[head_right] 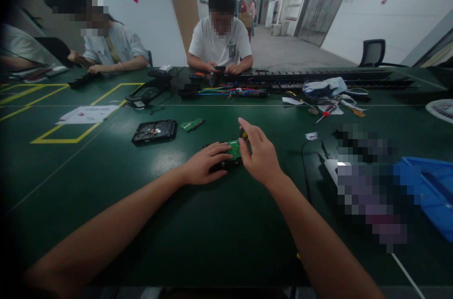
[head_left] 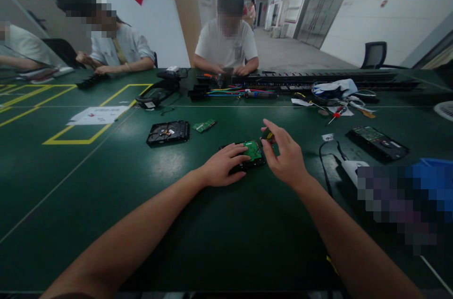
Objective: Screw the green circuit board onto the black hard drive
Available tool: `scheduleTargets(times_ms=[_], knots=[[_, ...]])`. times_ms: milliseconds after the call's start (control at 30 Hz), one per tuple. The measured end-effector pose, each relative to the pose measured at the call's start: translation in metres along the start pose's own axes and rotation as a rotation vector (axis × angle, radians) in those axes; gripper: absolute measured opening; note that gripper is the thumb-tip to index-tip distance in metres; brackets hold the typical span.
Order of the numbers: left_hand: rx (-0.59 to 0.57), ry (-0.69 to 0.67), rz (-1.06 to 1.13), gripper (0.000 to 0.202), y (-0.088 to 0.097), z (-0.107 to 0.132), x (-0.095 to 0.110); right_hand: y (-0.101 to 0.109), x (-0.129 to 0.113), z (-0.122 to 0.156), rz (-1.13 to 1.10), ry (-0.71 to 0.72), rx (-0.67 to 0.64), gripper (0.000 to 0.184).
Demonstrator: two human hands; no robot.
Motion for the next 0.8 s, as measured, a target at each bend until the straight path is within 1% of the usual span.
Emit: scheduleTargets(times_ms=[167, 300, 400, 567, 667, 800], knots=[[-0.006, -0.003, -0.010, 0.053, -0.001, 0.000, -0.001, 0.004, 0.004, 0.002, 0.071, -0.022, 0.086, 0.046], [-0.020, -0.007, -0.026, 0.053, -0.002, 0.000, -0.002, 0.004, 0.007, 0.005, 0.088, -0.051, 0.148, 0.040], [-0.021, -0.005, -0.032, 0.053, -0.002, 0.001, -0.001, 0.001, 0.011, 0.007, 0.084, -0.080, 0.146, 0.042], [-0.018, -0.003, -0.037, 0.053, -0.001, 0.000, 0.000, -0.002, 0.020, 0.007, 0.059, -0.144, 0.096, 0.054], [-0.018, -0.004, -0.041, 0.053, -0.001, 0.000, 0.000, 0.003, 0.022, 0.008, 0.067, -0.154, 0.114, 0.053], [-0.014, -0.009, -0.035, 0.054, -0.001, 0.000, 0.000, 0.011, 0.022, 0.009, 0.086, -0.159, 0.168, 0.051]])
Point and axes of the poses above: each hand's wrist, its own z-axis away from the middle knuckle, its own y-axis out of the back of the hand, x = y × z, the point moved 10 cm from there along -z, towards the middle knuckle, and after that the axes turned 8 degrees about z, right-handed, at the moved point
